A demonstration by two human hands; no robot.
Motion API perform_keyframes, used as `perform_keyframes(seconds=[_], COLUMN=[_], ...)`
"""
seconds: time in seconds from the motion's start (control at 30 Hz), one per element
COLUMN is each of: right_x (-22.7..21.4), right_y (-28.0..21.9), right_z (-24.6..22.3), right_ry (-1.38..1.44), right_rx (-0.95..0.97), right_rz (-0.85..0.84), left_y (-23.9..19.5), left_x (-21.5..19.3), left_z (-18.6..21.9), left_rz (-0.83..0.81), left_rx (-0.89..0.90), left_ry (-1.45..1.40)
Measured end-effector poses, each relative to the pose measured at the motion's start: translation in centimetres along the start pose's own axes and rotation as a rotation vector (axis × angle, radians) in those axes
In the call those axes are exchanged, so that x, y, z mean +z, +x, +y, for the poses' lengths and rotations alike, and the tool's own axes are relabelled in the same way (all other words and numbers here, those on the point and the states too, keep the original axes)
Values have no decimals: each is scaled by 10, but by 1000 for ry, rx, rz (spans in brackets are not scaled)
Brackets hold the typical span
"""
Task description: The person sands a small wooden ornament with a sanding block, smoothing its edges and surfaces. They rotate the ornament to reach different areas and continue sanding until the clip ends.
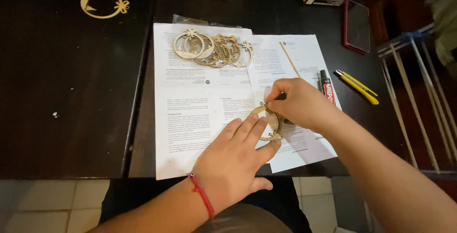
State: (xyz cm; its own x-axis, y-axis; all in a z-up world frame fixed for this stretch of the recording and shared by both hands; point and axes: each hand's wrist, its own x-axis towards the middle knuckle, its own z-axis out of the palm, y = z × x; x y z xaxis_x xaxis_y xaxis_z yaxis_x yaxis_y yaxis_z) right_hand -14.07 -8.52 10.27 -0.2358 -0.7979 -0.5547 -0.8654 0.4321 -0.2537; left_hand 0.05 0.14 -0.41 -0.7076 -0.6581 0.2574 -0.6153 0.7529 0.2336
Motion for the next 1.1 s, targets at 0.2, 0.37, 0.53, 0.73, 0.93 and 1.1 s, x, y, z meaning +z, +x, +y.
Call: perform_keyframes(seconds=[0.2,0.37,0.53,0.73,0.93,1.1], right_x=[13,12,14,16,16,19], right_y=[1,1,-3,-1,10,-2], right_z=[-11,-9,-9,-5,4,-5], right_ry=[-8,-47,-54,-57,-78,-66], right_rx=[-141,-110,-145,-145,-146,-195], right_rz=[-10,39,24,75,58,51], left_y=[1,1,3,1,0,1], left_x=[2,-1,-2,-2,-3,-2], left_z=[1,0,0,2,2,2], left_rz=[11,-32,-19,-37,-14,-2], left_rx=[-8,-16,-3,3,-26,-10], left_ry=[-8,-4,10,17,7,11])
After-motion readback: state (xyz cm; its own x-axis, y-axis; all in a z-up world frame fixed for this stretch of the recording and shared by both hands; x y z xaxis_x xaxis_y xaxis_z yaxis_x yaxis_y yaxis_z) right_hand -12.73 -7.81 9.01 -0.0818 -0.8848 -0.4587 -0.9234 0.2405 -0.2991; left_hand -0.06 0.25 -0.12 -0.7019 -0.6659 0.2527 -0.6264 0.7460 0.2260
